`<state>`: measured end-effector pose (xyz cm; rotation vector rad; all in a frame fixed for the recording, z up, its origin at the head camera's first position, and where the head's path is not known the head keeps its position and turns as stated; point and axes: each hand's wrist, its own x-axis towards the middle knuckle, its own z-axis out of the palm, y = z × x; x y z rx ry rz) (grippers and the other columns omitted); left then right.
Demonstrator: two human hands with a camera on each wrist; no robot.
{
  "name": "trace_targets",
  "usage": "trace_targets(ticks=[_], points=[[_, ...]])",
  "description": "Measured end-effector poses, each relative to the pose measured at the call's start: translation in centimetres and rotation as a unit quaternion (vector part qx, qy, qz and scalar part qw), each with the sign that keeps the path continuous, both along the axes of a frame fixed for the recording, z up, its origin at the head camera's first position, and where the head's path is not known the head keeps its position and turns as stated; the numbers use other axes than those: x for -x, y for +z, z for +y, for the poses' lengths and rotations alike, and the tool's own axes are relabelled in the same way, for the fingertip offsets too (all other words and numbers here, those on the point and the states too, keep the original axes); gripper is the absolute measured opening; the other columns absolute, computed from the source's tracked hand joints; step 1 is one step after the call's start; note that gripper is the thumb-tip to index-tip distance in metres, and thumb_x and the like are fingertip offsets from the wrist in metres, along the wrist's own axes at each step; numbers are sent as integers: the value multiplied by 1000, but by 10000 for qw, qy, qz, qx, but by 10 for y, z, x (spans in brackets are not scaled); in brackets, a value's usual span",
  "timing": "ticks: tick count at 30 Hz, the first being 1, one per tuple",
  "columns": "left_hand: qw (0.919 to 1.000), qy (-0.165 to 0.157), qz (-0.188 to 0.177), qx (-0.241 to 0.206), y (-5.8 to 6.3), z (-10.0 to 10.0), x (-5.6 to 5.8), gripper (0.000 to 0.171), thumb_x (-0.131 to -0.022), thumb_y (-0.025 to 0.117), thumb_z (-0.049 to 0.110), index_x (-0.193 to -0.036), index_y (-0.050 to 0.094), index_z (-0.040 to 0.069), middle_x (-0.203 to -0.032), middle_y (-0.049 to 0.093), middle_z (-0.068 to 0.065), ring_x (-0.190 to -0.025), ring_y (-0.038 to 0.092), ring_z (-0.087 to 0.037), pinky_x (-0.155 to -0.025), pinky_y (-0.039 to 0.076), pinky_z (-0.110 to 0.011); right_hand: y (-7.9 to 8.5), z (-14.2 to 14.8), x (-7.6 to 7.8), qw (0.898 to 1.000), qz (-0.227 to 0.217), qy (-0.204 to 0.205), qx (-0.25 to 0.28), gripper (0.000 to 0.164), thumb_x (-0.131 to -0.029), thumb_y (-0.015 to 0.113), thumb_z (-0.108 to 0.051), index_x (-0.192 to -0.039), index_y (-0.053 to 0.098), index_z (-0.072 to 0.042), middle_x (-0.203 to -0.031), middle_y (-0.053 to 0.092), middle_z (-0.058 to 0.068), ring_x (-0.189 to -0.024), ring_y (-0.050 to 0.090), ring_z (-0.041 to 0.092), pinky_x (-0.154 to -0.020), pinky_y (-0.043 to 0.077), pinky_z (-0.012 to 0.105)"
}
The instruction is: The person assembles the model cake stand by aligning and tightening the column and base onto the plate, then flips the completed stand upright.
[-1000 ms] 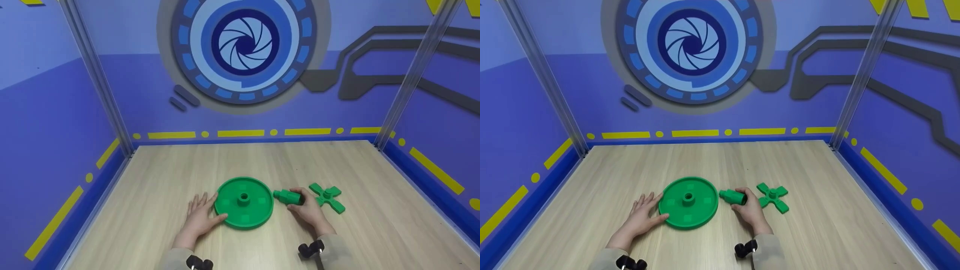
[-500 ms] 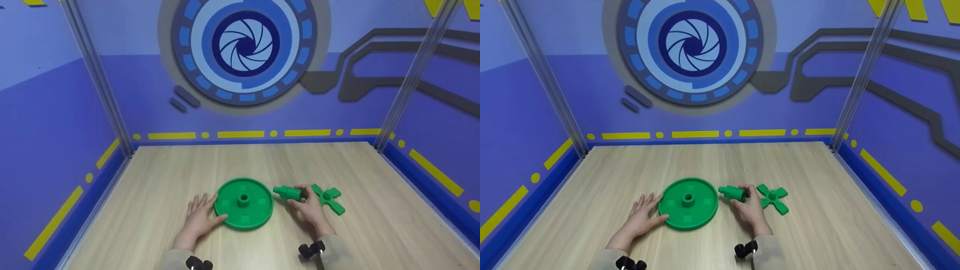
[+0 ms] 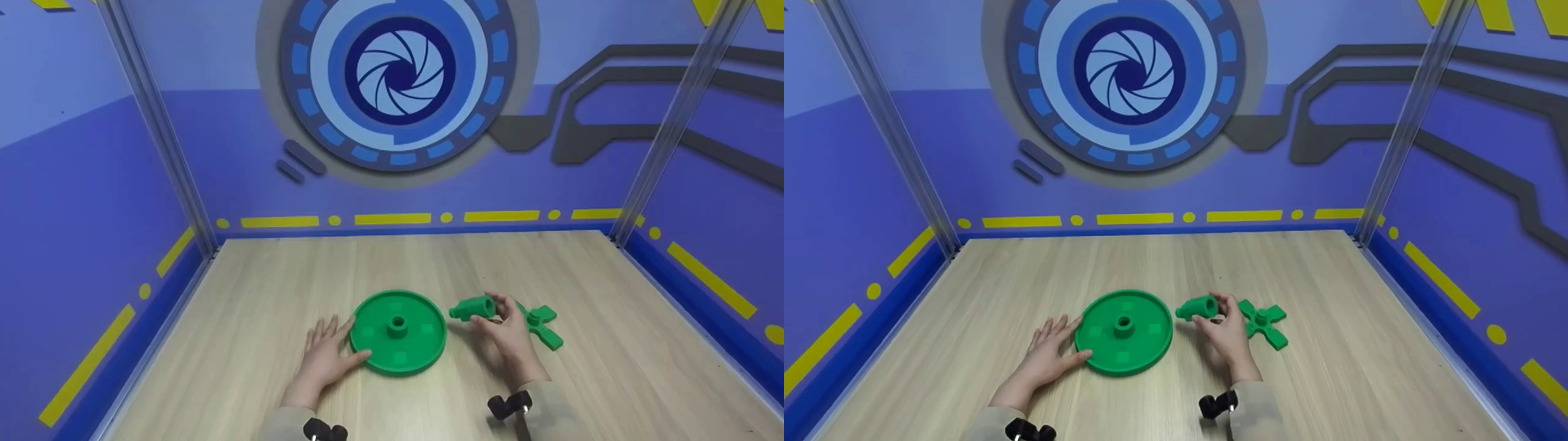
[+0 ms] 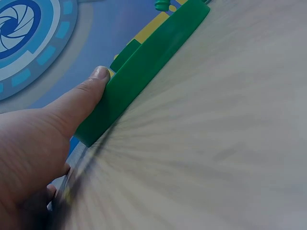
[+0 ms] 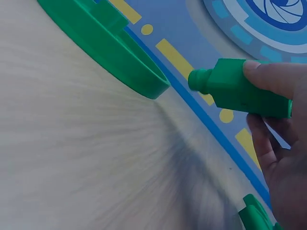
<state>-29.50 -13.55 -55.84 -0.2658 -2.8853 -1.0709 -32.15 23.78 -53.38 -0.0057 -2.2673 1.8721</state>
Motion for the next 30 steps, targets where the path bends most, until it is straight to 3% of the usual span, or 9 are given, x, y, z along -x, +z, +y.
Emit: trace_targets(ticks=[5,15,24,30], points=[[10000,37,3,22,-1,-1,-1,89,-87,75,59,-158,42,16,-167,27,-26,-157,10,-52,-129,2,-67,3,-3,-1,9993,-82,35,368,59,-88,81,-8,-139,52,-8,-133,65,11,-99,68,17,-82,58,22],[10000,9,-17,-24,2,1,0,90,-87,75,59,-158,42,16,-167,26,-27,-157,9,-53,-129,2,-67,10,-10,-2,9992,4,181,356,46,-91,80,-15,-132,61,-7,-124,67,3,-119,61,10,-97,50,19],[10000,-17,37,4,1,0,1,90,-87,75,59,-158,42,15,-167,26,-28,-157,10,-54,-128,2,-68,12,-24,-4,9978,56,348,569,49,-90,80,-14,-135,62,-6,-130,67,8,-120,65,14,-96,53,16],[10000,20,-67,52,-1,0,1,91,-86,74,61,-159,41,17,-167,26,-26,-158,10,-52,-129,2,-67,11,-32,-1,9970,209,414,624,41,-91,80,-12,-129,66,-5,-124,70,7,-119,66,14,-98,53,16]])
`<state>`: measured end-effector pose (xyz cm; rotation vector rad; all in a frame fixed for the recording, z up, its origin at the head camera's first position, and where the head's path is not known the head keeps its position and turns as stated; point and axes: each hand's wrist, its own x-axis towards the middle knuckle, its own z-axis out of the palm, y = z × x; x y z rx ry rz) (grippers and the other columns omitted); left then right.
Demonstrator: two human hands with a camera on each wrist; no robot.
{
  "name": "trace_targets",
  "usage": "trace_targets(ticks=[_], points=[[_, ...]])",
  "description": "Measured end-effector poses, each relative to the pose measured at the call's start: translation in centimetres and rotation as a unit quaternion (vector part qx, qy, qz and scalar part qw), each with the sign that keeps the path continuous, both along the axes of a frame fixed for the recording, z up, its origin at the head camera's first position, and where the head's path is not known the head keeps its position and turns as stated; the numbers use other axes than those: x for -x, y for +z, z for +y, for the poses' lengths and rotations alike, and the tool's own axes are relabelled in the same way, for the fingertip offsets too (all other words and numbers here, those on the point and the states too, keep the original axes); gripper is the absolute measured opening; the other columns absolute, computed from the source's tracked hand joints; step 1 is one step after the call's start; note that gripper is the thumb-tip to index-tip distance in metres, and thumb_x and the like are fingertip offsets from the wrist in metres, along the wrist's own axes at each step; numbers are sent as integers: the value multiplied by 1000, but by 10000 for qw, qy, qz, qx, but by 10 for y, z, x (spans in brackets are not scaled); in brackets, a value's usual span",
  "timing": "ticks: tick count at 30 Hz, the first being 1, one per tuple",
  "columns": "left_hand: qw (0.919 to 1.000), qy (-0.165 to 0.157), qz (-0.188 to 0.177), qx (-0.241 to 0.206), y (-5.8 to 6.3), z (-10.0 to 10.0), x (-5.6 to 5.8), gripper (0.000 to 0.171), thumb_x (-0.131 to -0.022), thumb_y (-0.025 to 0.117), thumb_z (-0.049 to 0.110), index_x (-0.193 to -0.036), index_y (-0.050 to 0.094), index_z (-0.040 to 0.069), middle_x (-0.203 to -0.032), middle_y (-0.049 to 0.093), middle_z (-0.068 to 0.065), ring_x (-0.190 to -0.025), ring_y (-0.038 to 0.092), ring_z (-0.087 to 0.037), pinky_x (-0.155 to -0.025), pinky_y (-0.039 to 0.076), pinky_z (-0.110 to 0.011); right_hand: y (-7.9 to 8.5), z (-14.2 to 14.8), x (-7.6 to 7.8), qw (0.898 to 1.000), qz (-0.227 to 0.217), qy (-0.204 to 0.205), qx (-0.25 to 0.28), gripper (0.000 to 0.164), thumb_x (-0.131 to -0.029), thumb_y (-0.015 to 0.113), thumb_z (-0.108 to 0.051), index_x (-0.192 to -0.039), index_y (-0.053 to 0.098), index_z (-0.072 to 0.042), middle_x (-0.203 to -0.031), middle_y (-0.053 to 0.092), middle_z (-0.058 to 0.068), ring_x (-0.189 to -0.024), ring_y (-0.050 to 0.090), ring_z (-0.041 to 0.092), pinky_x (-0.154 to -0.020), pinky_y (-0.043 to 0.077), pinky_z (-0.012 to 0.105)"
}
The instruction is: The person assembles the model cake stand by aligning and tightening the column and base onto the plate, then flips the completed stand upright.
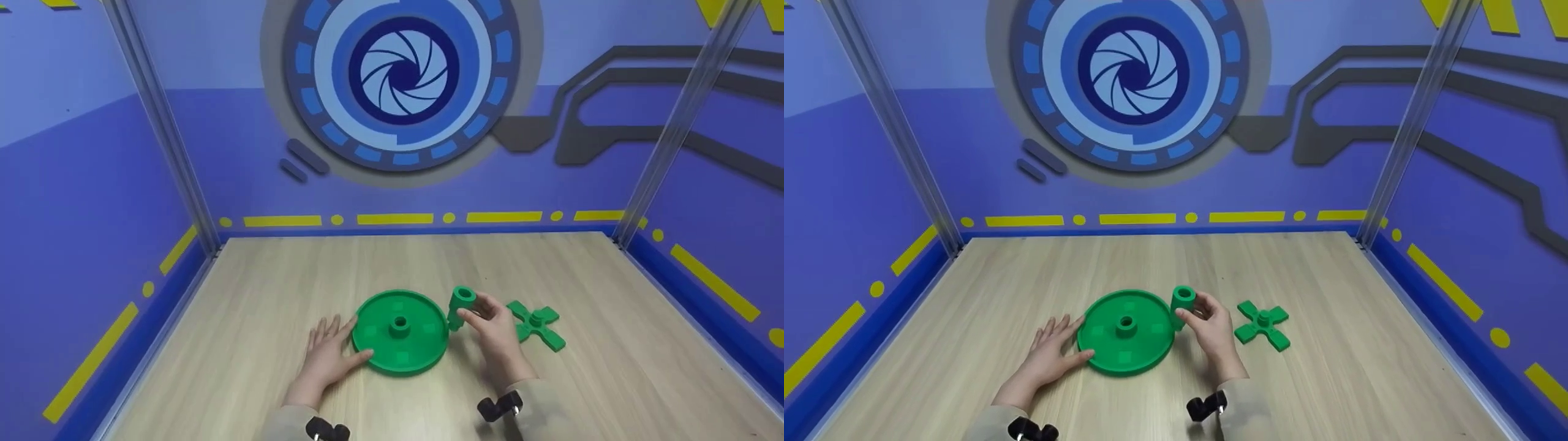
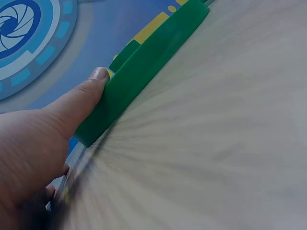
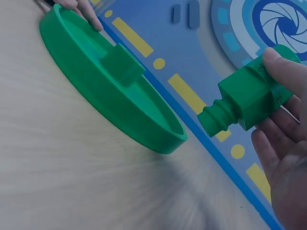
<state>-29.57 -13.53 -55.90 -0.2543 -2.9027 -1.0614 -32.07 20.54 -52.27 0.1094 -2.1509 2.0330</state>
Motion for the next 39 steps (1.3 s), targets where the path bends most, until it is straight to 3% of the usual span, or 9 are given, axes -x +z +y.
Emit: trace_targets(ticks=[5,12,17,25,33,39], points=[[10000,-24,48,27,0,0,0,91,-86,74,61,-159,42,17,-167,27,-27,-157,11,-53,-129,3,-67,3,-10,5,9995,48,217,229,41,-92,78,-11,-130,65,-5,-121,70,4,-118,65,13,-104,51,23],[10000,-33,80,13,-1,-1,-1,90,-86,74,61,-158,42,16,-167,27,-28,-157,10,-53,-128,2,-68,9,-28,13,9971,441,336,-512,40,-94,76,-13,-132,65,-7,-124,72,10,-116,67,14,-105,55,24],[9999,-46,129,27,0,-1,0,90,-86,73,62,-158,42,16,-166,28,-28,-157,11,-54,-128,3,-68,12,-45,17,9947,629,592,-549,39,-94,75,-11,-131,65,-5,-123,72,12,-114,68,15,-102,56,24],[10000,-45,53,12,0,0,0,90,-87,73,61,-159,41,17,-167,26,-28,-157,9,-53,-129,2,-67,13,-66,22,9951,473,700,-515,41,-93,76,-9,-132,65,-4,-125,71,13,-118,67,22,-111,54,45],[10000,-13,15,1,0,1,-1,89,-88,74,59,-159,41,17,-167,26,-27,-157,9,-53,-129,3,-67,12,-79,26,9920,452,915,-739,44,-94,75,-14,-135,63,-3,-129,69,15,-122,65,28,-108,54,46],[10000,2,36,30,0,1,0,90,-87,74,60,-159,41,16,-167,26,-27,-157,10,-53,-129,3,-67,10,-84,27,9891,277,1123,-907,49,-95,76,-22,-139,61,-8,-135,67,14,-131,62,31,-115,49,51]])
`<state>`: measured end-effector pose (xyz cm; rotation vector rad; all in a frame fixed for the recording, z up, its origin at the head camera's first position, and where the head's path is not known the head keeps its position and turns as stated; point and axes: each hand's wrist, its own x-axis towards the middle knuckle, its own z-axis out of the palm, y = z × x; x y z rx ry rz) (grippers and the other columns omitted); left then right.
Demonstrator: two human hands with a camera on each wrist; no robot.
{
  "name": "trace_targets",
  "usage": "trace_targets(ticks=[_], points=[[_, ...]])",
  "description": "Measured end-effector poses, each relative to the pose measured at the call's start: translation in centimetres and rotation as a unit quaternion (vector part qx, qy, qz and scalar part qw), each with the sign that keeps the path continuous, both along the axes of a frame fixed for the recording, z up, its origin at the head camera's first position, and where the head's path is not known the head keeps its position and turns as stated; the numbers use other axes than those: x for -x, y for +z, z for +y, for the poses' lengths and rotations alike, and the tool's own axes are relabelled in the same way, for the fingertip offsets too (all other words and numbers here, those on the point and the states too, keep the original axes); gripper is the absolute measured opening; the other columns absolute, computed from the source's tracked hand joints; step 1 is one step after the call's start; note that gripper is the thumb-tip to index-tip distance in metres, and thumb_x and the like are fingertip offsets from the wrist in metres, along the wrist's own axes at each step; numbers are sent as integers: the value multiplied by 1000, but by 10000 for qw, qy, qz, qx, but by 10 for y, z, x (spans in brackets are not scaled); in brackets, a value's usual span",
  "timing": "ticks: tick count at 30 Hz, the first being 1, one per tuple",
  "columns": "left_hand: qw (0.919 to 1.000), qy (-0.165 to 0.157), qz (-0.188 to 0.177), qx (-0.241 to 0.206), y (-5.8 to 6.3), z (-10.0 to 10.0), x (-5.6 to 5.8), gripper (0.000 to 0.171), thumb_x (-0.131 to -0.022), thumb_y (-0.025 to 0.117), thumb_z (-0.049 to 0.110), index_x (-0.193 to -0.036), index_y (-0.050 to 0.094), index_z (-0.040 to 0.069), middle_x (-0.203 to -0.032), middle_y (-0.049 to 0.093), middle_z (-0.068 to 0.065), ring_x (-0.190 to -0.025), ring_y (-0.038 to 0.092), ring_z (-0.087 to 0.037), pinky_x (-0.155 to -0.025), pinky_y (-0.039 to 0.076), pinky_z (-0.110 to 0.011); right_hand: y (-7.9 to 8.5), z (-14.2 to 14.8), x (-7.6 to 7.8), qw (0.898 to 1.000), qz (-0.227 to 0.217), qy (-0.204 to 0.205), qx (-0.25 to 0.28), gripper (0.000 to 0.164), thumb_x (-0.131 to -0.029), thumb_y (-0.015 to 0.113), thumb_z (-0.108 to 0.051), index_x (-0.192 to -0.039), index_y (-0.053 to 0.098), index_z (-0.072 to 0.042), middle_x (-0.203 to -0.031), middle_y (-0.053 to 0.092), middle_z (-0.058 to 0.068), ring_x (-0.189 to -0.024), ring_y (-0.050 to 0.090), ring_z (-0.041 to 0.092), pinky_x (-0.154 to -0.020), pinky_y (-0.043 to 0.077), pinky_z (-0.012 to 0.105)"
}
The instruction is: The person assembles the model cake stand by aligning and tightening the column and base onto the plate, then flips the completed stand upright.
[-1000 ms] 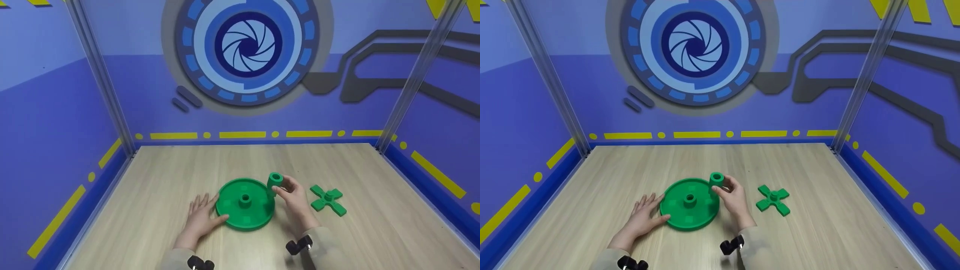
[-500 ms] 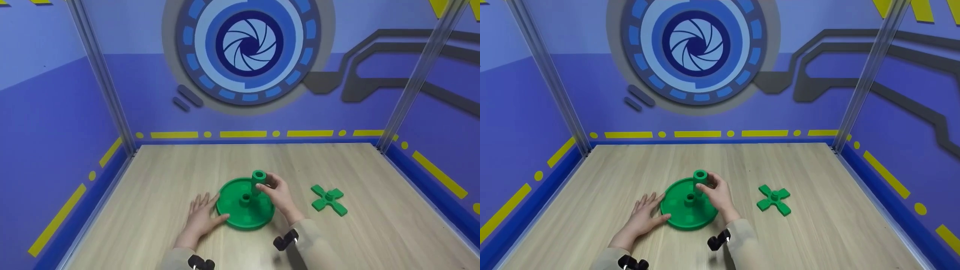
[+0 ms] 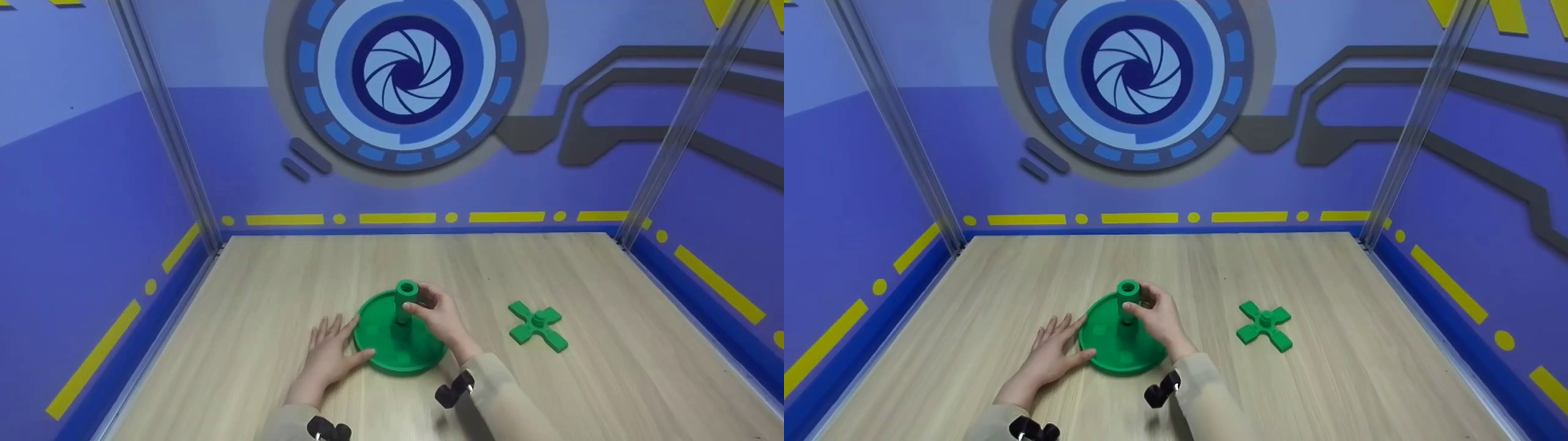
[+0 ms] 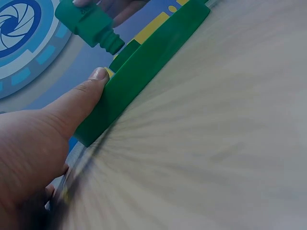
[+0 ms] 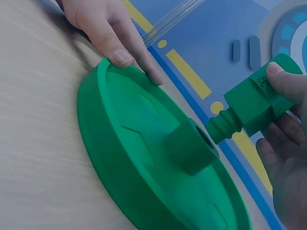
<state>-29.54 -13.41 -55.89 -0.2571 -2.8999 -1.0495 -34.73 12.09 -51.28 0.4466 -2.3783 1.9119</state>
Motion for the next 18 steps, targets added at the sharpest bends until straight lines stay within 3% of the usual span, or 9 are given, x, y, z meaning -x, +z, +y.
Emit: trace_targets(ticks=[18], points=[[10000,27,15,17,-2,-1,0,90,-87,74,61,-159,41,18,-168,27,-25,-158,10,-51,-129,3,-66,-11,-1,1,9999,-60,101,-22,47,-95,75,-14,-137,60,0,-135,67,20,-131,61,37,-116,46,56]])
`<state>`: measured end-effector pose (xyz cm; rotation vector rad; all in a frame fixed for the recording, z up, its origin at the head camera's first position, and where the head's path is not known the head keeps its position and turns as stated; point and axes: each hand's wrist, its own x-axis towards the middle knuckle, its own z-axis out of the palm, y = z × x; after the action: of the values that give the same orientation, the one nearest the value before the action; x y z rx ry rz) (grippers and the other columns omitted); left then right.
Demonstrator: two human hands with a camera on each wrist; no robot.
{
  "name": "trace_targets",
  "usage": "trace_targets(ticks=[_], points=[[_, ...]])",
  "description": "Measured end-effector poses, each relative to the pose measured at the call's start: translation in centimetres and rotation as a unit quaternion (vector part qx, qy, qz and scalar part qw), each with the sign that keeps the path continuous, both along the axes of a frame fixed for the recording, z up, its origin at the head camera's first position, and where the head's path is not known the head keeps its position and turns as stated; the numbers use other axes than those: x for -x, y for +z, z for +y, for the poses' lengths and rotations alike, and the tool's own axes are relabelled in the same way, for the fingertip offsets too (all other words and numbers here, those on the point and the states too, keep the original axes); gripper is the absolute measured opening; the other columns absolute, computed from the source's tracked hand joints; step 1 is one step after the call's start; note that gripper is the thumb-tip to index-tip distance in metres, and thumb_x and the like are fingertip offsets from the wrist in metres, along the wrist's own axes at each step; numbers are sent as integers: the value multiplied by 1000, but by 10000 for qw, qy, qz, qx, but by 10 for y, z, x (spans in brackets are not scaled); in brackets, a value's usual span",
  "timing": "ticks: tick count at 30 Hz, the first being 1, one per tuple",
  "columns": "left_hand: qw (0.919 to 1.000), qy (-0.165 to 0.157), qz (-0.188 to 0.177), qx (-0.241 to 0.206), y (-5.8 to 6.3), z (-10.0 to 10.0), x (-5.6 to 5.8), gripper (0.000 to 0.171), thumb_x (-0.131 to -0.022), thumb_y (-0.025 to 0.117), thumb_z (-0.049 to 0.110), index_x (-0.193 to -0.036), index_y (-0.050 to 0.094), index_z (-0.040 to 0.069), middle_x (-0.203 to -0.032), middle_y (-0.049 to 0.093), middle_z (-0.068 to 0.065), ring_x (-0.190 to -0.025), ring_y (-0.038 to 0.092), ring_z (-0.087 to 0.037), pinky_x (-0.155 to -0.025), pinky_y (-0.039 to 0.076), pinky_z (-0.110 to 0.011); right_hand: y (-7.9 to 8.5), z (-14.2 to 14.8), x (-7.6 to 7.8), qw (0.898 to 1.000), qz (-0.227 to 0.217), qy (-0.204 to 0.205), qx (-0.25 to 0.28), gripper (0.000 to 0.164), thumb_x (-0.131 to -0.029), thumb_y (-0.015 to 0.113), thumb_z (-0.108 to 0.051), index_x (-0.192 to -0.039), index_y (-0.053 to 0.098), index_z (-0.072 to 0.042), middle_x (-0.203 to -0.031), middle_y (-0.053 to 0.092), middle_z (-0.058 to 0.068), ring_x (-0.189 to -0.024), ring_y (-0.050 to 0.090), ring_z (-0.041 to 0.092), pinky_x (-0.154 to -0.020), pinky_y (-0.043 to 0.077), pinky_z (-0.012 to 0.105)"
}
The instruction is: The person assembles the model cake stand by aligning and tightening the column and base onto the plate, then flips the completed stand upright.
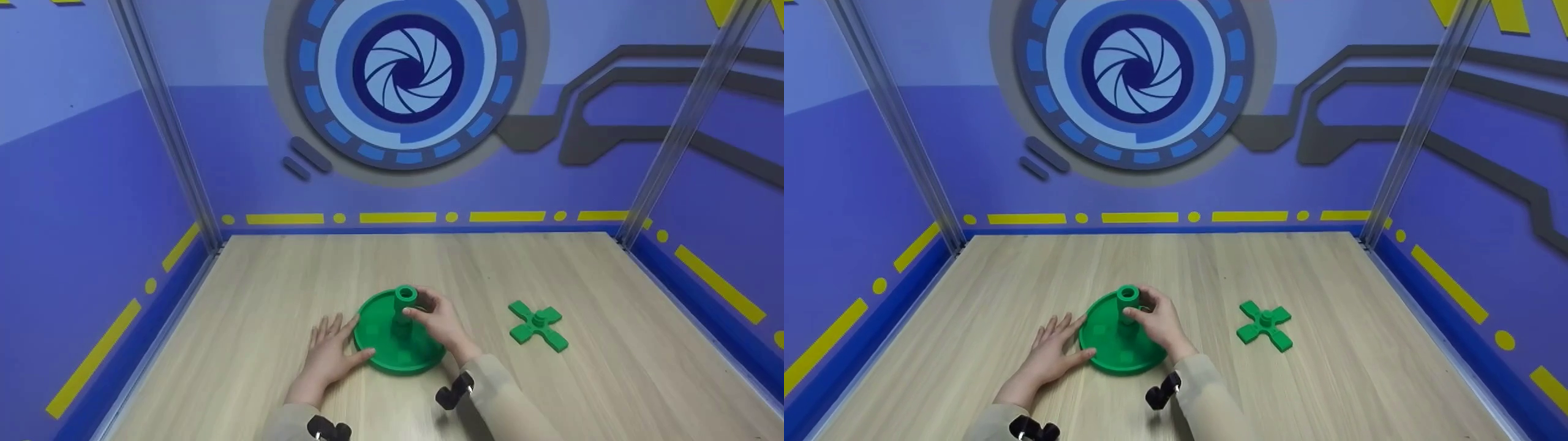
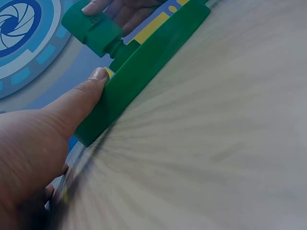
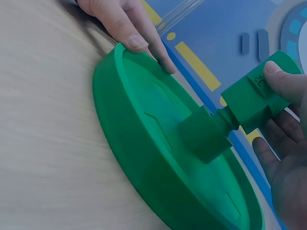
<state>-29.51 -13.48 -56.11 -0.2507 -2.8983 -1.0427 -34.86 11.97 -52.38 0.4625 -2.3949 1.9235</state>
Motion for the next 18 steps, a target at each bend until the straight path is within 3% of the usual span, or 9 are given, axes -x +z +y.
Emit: trace_targets(ticks=[8,15,18], points=[[10000,15,6,-32,1,1,0,90,-86,75,60,-158,42,18,-167,28,-26,-158,11,-52,-129,4,-66,-1,1,2,9999,115,-12,-32,46,-94,73,-7,-137,59,2,-135,66,23,-131,61,39,-115,47,57],[10000,29,21,-71,0,1,0,90,-86,76,59,-158,43,17,-167,28,-27,-157,11,-52,-129,4,-66,2,9,1,9975,309,639,-50,55,-97,70,-6,-148,51,0,-145,60,23,-136,57,40,-117,45,56],[10000,31,21,-75,0,1,1,90,-86,76,59,-158,43,17,-167,28,-27,-157,11,-52,-129,4,-66,3,8,2,9969,385,693,-21,56,-96,70,-4,-148,50,3,-145,59,25,-136,57,42,-117,45,58]])
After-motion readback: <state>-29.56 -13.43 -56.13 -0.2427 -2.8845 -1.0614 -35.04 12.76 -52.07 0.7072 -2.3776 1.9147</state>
